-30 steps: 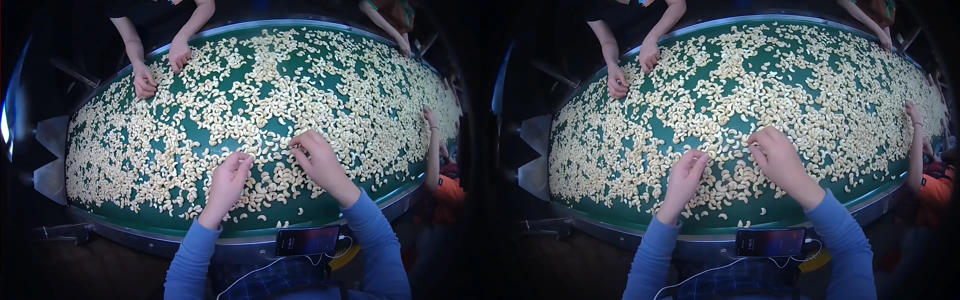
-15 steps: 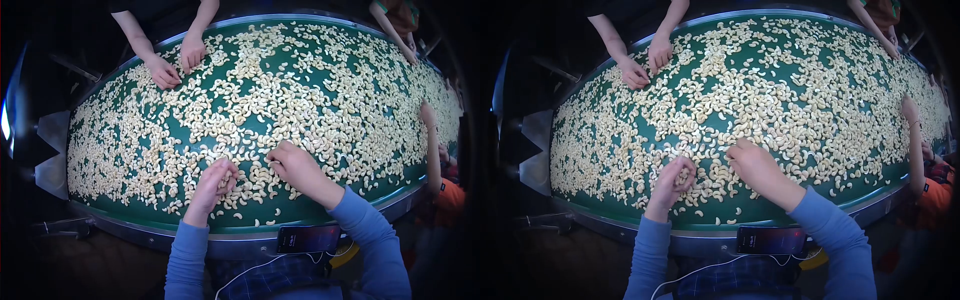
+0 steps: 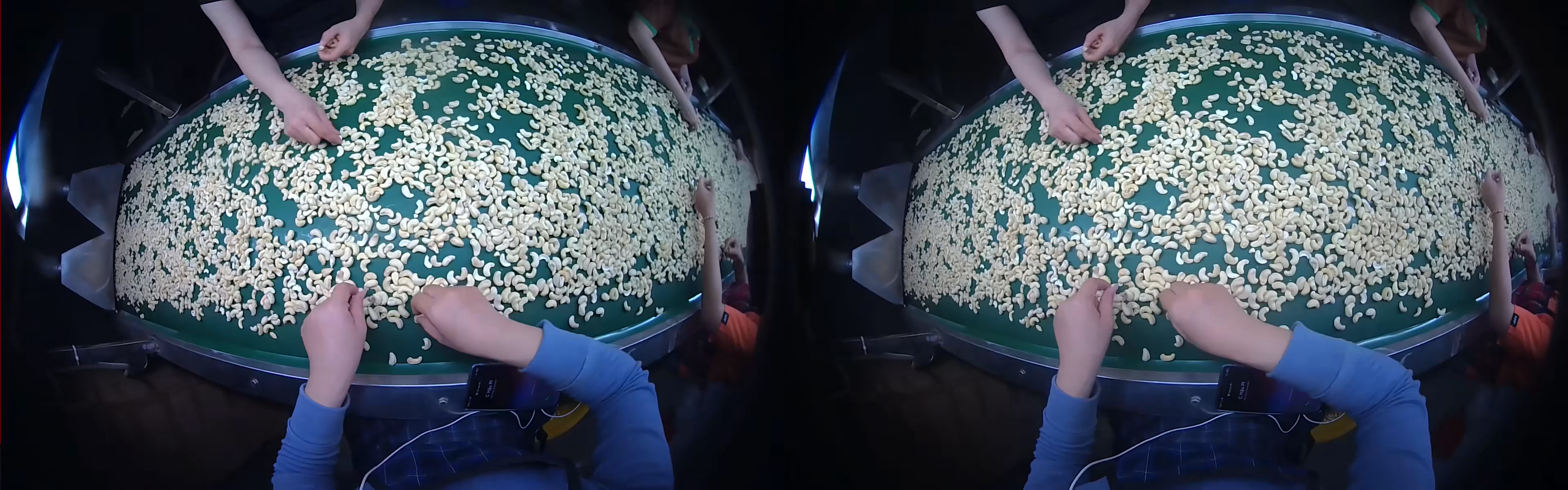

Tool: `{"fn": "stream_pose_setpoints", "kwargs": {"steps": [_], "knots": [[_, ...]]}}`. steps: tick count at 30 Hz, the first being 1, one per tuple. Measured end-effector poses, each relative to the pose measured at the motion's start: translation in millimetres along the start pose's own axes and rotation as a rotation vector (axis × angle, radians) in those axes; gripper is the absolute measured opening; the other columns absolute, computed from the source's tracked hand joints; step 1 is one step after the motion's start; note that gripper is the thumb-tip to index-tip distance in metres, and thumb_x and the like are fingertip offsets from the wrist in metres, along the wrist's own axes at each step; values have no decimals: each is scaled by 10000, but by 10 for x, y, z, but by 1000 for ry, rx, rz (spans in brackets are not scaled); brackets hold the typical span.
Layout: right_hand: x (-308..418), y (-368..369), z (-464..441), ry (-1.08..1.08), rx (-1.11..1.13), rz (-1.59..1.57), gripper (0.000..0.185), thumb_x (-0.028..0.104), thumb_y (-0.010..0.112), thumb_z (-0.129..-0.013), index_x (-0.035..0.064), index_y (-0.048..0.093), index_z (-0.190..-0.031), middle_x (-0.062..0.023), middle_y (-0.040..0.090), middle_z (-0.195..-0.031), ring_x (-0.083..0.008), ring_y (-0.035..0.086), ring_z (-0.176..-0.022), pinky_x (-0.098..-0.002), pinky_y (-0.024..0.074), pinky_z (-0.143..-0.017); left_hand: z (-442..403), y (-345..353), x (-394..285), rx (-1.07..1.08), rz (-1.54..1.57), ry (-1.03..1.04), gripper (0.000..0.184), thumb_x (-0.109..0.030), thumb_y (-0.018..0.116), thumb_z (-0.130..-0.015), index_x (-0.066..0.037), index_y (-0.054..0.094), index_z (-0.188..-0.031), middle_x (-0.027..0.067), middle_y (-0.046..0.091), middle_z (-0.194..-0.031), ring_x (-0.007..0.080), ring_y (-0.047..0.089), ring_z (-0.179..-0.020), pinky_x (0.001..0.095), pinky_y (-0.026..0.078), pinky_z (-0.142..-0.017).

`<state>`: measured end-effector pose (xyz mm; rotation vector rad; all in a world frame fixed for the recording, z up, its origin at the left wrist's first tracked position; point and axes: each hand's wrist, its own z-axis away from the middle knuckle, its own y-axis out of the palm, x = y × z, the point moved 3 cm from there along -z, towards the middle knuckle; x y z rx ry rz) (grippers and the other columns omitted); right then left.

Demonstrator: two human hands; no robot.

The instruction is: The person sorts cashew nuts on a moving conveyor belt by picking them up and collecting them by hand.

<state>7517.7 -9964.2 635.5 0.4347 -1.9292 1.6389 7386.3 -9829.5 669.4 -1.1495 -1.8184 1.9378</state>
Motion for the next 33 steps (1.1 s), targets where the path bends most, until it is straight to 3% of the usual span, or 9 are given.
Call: {"fn": "stream_pose_setpoints", "kwargs": {"steps": [3,7,11,13,15,19,26,30,33], "knots": [[-87,-280,0,-38,64,-237,150,188,691,-811,57,656,-874,-101,628,-751,-277,626,-667,-380,507,-610,40,64,89,20,-75,-62,208,-223,697,-878,-27,635,-911,103,611,-569,253,624,-540,355,458,-530],[-460,-605,344,546,266,-946,181,224,642,-926,57,629,-997,-13,625,-832,-70,594,-622,-212,459,-522,24,251,272,115,263,-107,210,-207,698,-886,-23,604,-925,75,577,-569,220,577,-491,328,466,-505],[-535,-754,620,633,134,-917,182,210,552,-985,45,563,-1059,-45,618,-888,-91,622,-696,-225,515,-571,126,395,12,483,1161,-293,234,-252,572,-983,-39,537,-1071,45,576,-603,112,532,-477,221,354,-427],[-151,-885,651,373,131,-1158,166,184,499,-1016,37,556,-1067,-63,595,-975,-119,607,-829,-273,523,-742,259,412,-386,704,1476,-335,290,-322,446,-1034,-55,489,-1138,77,591,-719,88,484,-480,177,271,-402],[6,-1009,653,38,-13,-695,160,158,533,-992,30,567,-1083,-83,595,-990,-180,601,-918,-316,495,-822,413,672,-713,865,1626,-435,310,-341,409,-1041,-50,506,-1089,114,602,-845,86,467,-512,174,268,-402],[-644,-1207,939,140,-384,92,167,78,646,-861,40,616,-1020,-113,561,-953,-297,559,-909,-379,457,-796,635,1006,-1163,1161,1991,-528,257,-260,443,-1033,-29,529,-956,85,550,-842,88,465,-583,163,247,-394],[-1099,-1511,1572,452,191,-353,229,135,766,-800,59,695,-1003,-73,566,-904,-149,591,-741,-284,494,-655,442,1033,-1524,934,1494,-374,309,-245,523,-996,-34,568,-774,31,511,-677,103,457,-572,200,334,-464],[-1343,-1562,1044,343,-313,-180,132,118,706,-808,25,681,-898,-121,593,-819,-232,623,-726,-350,507,-657,-12,1066,-2035,226,691,222,200,-216,615,-941,-39,632,-851,45,608,-599,182,578,-513,286,452,-506],[-1552,-1467,830,250,-468,31,107,91,683,-800,5,662,-860,-167,604,-839,-318,623,-748,-394,517,-690,-170,1183,-2309,37,117,371,129,-169,640,-899,-42,656,-916,122,665,-677,268,666,-608,368,508,-570]]}}
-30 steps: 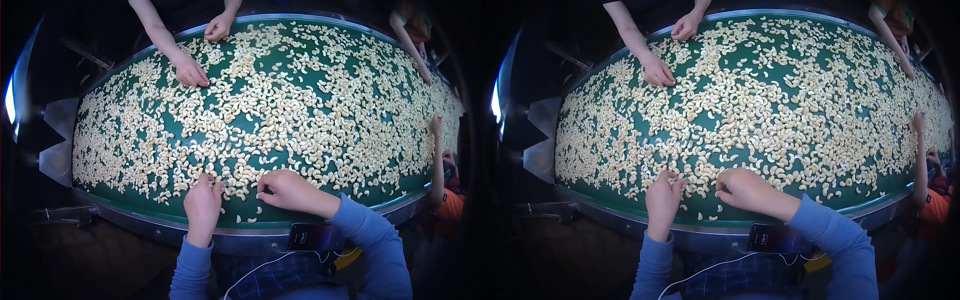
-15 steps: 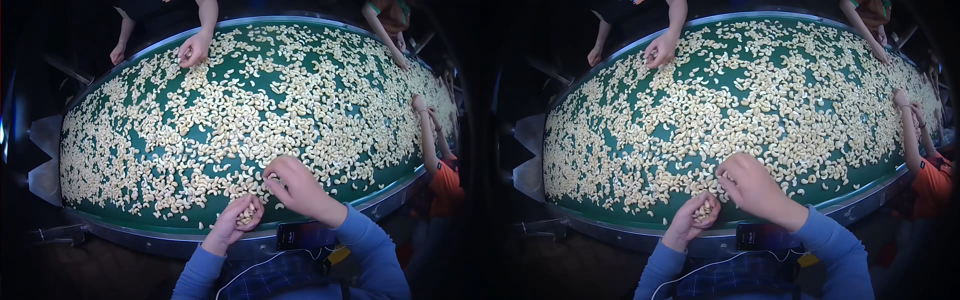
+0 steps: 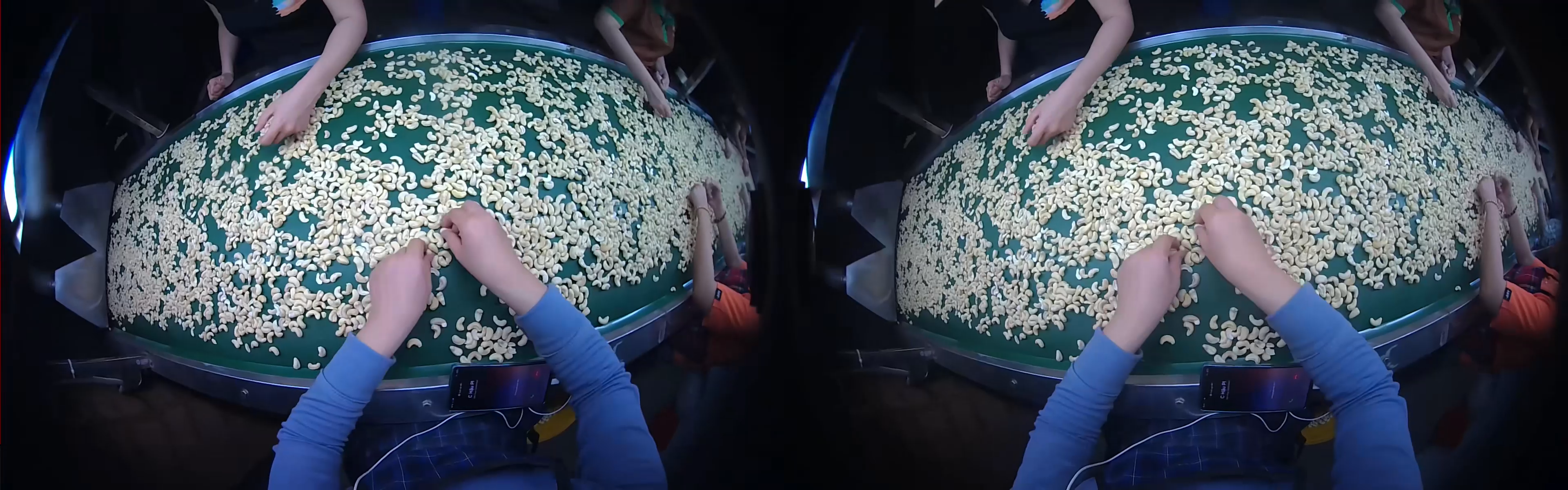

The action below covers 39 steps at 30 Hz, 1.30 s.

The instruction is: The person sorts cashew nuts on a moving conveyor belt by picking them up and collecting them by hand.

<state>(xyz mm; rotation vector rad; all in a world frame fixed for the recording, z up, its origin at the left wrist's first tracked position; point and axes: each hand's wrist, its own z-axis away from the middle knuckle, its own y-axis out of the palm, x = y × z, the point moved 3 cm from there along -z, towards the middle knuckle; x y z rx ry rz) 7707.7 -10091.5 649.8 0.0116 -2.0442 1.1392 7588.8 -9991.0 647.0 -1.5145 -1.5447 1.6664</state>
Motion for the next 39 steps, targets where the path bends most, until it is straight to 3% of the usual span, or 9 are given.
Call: {"fn": "stream_pose_setpoints", "kwargs": {"steps": [4,9,16,20,24,28,30,35,39], "knots": [[-122,-134,-9,197,268,-120,117,111,647,-853,-5,636,-864,-135,627,-851,-252,659,-755,-340,530,-651,-31,8,-2,124,221,-90,120,-140,625,-888,-24,650,-901,119,654,-653,263,673,-597,366,519,-568],[-366,-301,-3,625,334,-1003,147,184,625,-918,51,606,-977,7,602,-708,-93,601,-645,-222,475,-545,241,-66,142,423,1692,-579,251,-282,545,-989,-77,560,-846,42,565,-695,63,443,-455,183,309,-440],[-384,192,-419,-151,3,-58,209,204,760,-805,20,671,-851,-46,595,-692,-125,596,-624,-268,462,-574,64,-10,144,228,1202,-622,360,-336,557,-1001,-47,594,-790,-23,525,-639,49,480,-523,195,327,-462],[-282,-306,-337,457,469,-497,161,208,676,-883,50,651,-904,-48,628,-767,-93,619,-715,-254,492,-604,-205,-117,143,-186,193,-174,214,-243,621,-944,-37,633,-884,82,547,-584,222,529,-511,328,412,-512],[-688,-429,-145,640,413,-1190,107,204,586,-946,106,552,-925,36,538,-667,-52,522,-566,-177,371,-498,-303,3,130,-22,-60,-198,173,-208,637,-913,-35,629,-901,158,619,-655,314,606,-603,371,480,-582],[-512,-624,-105,266,481,-341,146,236,723,-861,97,679,-854,19,506,-620,-61,444,-524,-226,345,-491,-277,36,184,76,329,-379,224,-243,621,-927,-20,642,-923,143,651,-686,273,631,-619,383,471,-580],[-443,-406,-117,-221,228,-230,114,198,697,-809,99,696,-865,-104,650,-721,-276,627,-630,-388,503,-608,-170,21,93,10,505,-429,239,-245,625,-935,-7,645,-944,106,642,-682,173,569,-569,319,444,-558],[-517,-83,-71,-225,235,90,169,207,709,-813,66,704,-907,-111,659,-746,-245,628,-645,-355,501,-611,201,-67,-208,24,362,-453,181,-211,630,-929,-30,628,-920,120,626,-649,221,578,-527,335,427,-502],[-549,-465,-109,136,603,-522,206,217,665,-873,39,700,-972,5,619,-729,-91,556,-577,-241,434,-533,415,41,-548,29,-22,-341,169,-206,646,-912,-47,601,-883,148,639,-659,348,628,-586,439,456,-523]]}}
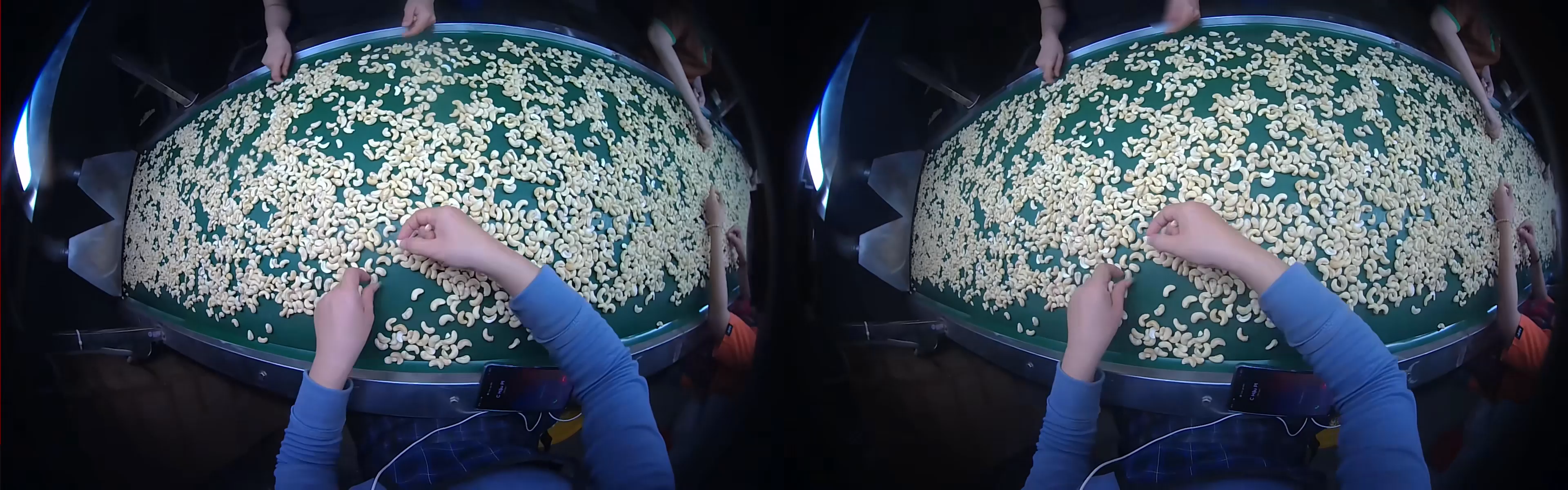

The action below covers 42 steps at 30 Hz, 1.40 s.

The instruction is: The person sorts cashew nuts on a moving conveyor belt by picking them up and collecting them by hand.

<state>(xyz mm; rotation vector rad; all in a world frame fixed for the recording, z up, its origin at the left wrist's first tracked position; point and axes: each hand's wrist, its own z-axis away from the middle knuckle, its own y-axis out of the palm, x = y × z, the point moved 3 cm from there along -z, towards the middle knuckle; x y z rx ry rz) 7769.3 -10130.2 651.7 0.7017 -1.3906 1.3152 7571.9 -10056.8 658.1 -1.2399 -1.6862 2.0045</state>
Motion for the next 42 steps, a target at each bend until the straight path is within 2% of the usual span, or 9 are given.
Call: {"fn": "stream_pose_setpoints", "kwargs": {"steps": [3,9,16,23,29,34,37,40,42], "knots": [[-153,-124,134,225,94,-705,210,236,681,-883,58,642,-988,24,589,-841,-44,511,-657,-204,406,-571,29,126,46,-4,65,29,163,-196,643,-917,-42,590,-918,142,638,-671,299,607,-543,403,454,-505],[-73,175,175,-303,-81,459,130,142,671,-821,58,659,-921,-93,644,-747,-233,651,-677,-357,507,-609,116,192,124,513,1653,-253,195,-201,547,-992,-32,556,-1088,39,588,-699,92,482,-502,223,354,-448],[39,336,235,-190,-90,908,210,41,673,-725,10,666,-932,-119,677,-801,-273,708,-777,-354,565,-654,211,475,-71,225,1581,-533,253,-262,427,-1036,-33,533,-1034,64,566,-814,63,438,-497,165,264,-371],[440,206,1128,-433,-138,569,134,91,590,-841,4,522,-915,-152,548,-884,-293,635,-792,-384,543,-661,404,629,-675,177,1541,-829,290,-316,362,-1044,-115,567,-1004,-7,587,-759,41,455,-466,178,272,-346],[102,-615,1451,-285,-286,761,206,181,662,-822,64,568,-963,-94,523,-969,-271,528,-935,-388,418,-792,574,1172,-1312,903,2164,-667,286,-266,436,-984,-7,554,-1012,147,593,-854,171,553,-569,171,307,-335],[-588,-1272,2026,-212,-219,622,240,146,702,-821,43,591,-1007,-112,545,-1000,-281,567,-942,-375,462,-826,294,1025,-1733,914,1987,-187,466,-410,424,-1014,33,559,-1066,156,594,-955,218,625,-797,192,377,-424],[-541,-1499,2346,-42,-67,221,198,119,693,-851,50,598,-1011,-103,550,-989,-266,579,-952,-360,476,-844,-159,1086,-1800,701,1749,-221,480,-434,483,-1011,27,615,-986,49,605,-752,120,596,-626,183,373,-436],[-605,-1704,2538,74,-223,230,135,117,657,-893,35,628,-996,-100,562,-971,-208,610,-902,-321,509,-766,-596,1050,-2145,342,980,-157,242,-291,635,-957,-51,638,-932,-45,569,-656,22,485,-515,182,333,-433],[-688,-1794,2621,133,-286,185,115,113,641,-910,26,645,-984,-91,577,-930,-177,623,-801,-291,512,-698,-801,1216,-2232,53,446,113,230,-255,643,-926,-24,641,-929,70,632,-661,175,598,-547,298,444,-501]]}}
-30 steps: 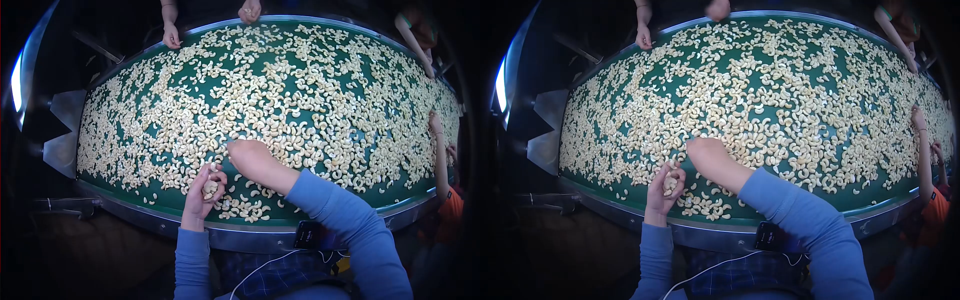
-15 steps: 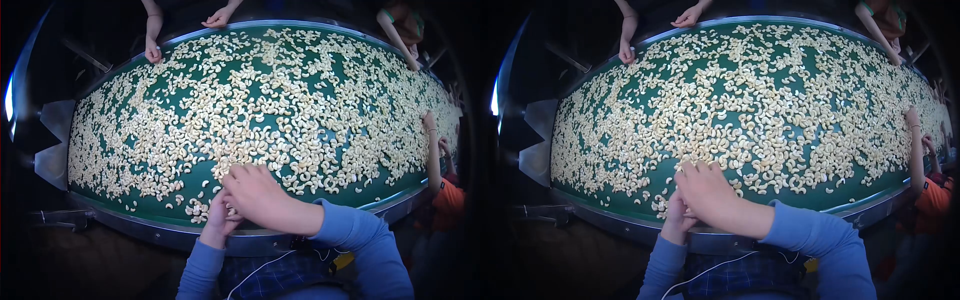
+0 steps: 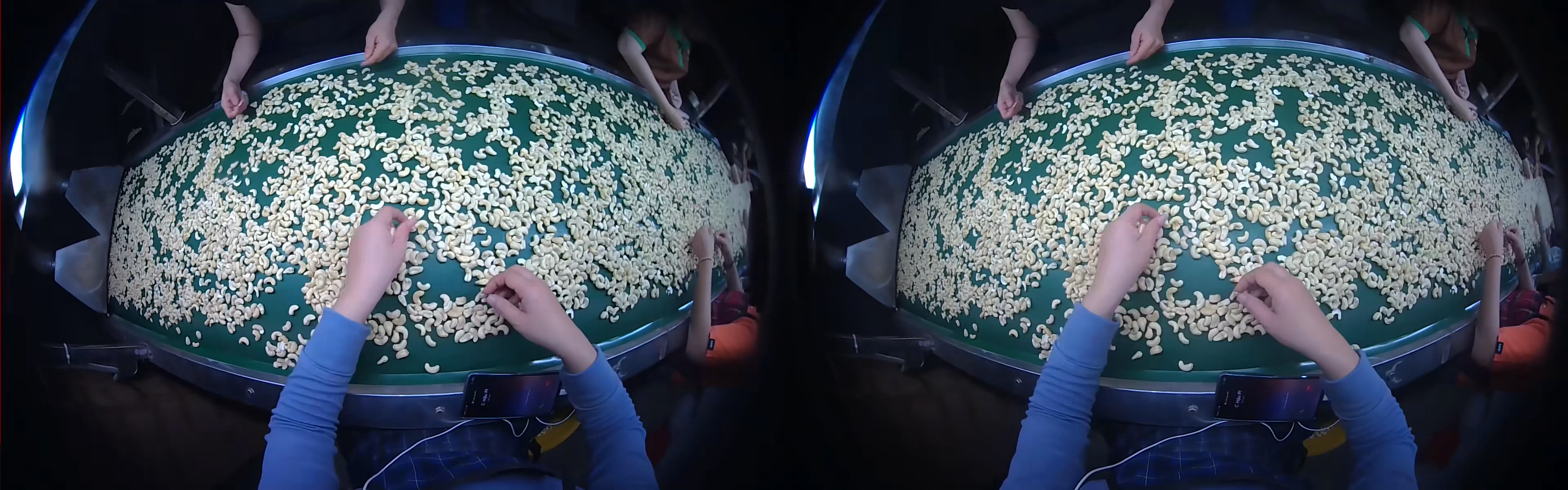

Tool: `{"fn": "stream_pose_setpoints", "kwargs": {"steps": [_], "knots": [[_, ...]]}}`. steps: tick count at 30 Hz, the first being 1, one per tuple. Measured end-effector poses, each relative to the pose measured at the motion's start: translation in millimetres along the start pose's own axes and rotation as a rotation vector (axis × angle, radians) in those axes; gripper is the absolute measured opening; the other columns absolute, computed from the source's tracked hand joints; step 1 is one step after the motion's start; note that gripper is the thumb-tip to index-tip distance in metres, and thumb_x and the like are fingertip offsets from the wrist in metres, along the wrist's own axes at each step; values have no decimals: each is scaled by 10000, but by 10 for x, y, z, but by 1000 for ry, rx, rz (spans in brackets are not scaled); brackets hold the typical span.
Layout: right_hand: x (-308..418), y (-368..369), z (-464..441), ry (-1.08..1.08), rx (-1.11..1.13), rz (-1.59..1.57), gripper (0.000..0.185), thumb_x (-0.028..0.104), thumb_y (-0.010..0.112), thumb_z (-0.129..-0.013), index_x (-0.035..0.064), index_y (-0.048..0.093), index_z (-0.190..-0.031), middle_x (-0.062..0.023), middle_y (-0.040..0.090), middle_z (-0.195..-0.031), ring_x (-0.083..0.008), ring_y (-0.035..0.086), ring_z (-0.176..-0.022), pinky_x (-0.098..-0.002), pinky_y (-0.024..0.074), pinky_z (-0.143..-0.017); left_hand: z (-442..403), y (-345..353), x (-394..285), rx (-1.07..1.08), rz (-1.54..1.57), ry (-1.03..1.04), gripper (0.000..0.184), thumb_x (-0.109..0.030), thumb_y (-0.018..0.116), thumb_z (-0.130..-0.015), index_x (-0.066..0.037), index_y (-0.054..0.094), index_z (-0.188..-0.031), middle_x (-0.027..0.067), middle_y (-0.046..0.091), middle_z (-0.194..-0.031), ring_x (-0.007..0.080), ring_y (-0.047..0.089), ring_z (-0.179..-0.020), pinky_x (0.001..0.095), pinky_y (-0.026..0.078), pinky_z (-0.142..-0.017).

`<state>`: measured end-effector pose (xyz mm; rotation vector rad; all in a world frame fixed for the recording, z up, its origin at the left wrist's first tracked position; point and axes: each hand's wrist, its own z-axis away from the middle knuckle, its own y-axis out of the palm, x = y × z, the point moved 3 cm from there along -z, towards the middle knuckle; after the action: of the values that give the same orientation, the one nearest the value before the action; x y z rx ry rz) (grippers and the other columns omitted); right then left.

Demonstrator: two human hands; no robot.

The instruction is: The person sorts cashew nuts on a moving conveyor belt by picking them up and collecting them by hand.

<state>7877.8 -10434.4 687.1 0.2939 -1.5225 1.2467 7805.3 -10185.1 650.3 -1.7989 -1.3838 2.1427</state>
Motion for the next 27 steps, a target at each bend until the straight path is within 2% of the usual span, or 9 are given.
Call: {"fn": "stream_pose_setpoints", "kwargs": {"steps": [4,7,10,11,12,15,18,22,27], "knots": [[-17,-115,14,-40,68,-29,125,117,654,-903,24,655,-987,-70,599,-857,-160,627,-769,-275,509,-702,-87,182,-43,-88,-511,211,218,-213,634,-900,0,637,-951,184,640,-685,343,632,-603,411,489,-574],[-185,-58,15,20,80,-233,172,99,652,-914,12,624,-1060,-42,619,-954,-135,623,-801,-257,501,-728,18,136,-220,96,-205,6,218,-223,632,-913,-7,637,-949,145,647,-671,284,633,-572,376,485,-556],[-235,180,42,347,120,-1148,315,225,508,-1005,16,525,-1239,-72,605,-1157,-169,599,-1035,-325,476,-914,486,341,-688,-6,229,65,173,-192,606,-958,-20,610,-970,33,648,-727,99,595,-610,253,458,-546],[-196,240,74,460,113,-1453,344,246,476,-1017,22,507,-1275,-70,597,-1196,-169,586,-1074,-339,465,-951,668,428,-895,-72,352,83,171,-171,609,-948,-2,593,-965,128,655,-798,249,653,-693,361,491,-630],[-159,267,119,508,177,-1570,382,285,396,-1030,27,463,-1304,-77,561,-1258,-187,526,-1185,-377,413,-1029,831,518,-1043,-110,320,169,118,-127,602,-941,-12,582,-960,140,652,-843,273,648,-724,374,491,-630],[-289,381,194,437,-89,-1762,317,278,393,-1023,52,540,-1190,-86,604,-1120,-202,598,-1025,-381,487,-936,1068,847,-1258,-27,26,481,115,-167,638,-882,-73,603,-939,81,652,-1016,253,607,-1056,396,374,-935],[-250,170,312,582,-205,-1860,239,242,431,-1011,62,573,-1080,-82,609,-1032,-197,607,-926,-359,527,-829,1073,842,-1347,33,139,569,139,-203,651,-862,-97,617,-945,47,655,-1068,228,571,-1119,404,285,-999],[-620,-191,638,585,-45,-2306,189,206,469,-993,62,519,-882,-42,522,-869,-156,548,-812,-290,523,-683,412,315,-854,-439,-89,366,66,0,578,-905,3,622,-953,119,654,-947,269,614,-903,345,475,-781],[-1030,-1109,1655,503,-117,-2122,294,254,391,-1006,103,417,-756,-8,391,-748,-118,389,-655,-226,393,-551,-320,-124,389,-404,-449,306,104,12,647,-824,3,636,-926,144,630,-870,303,622,-787,366,497,-713]]}}
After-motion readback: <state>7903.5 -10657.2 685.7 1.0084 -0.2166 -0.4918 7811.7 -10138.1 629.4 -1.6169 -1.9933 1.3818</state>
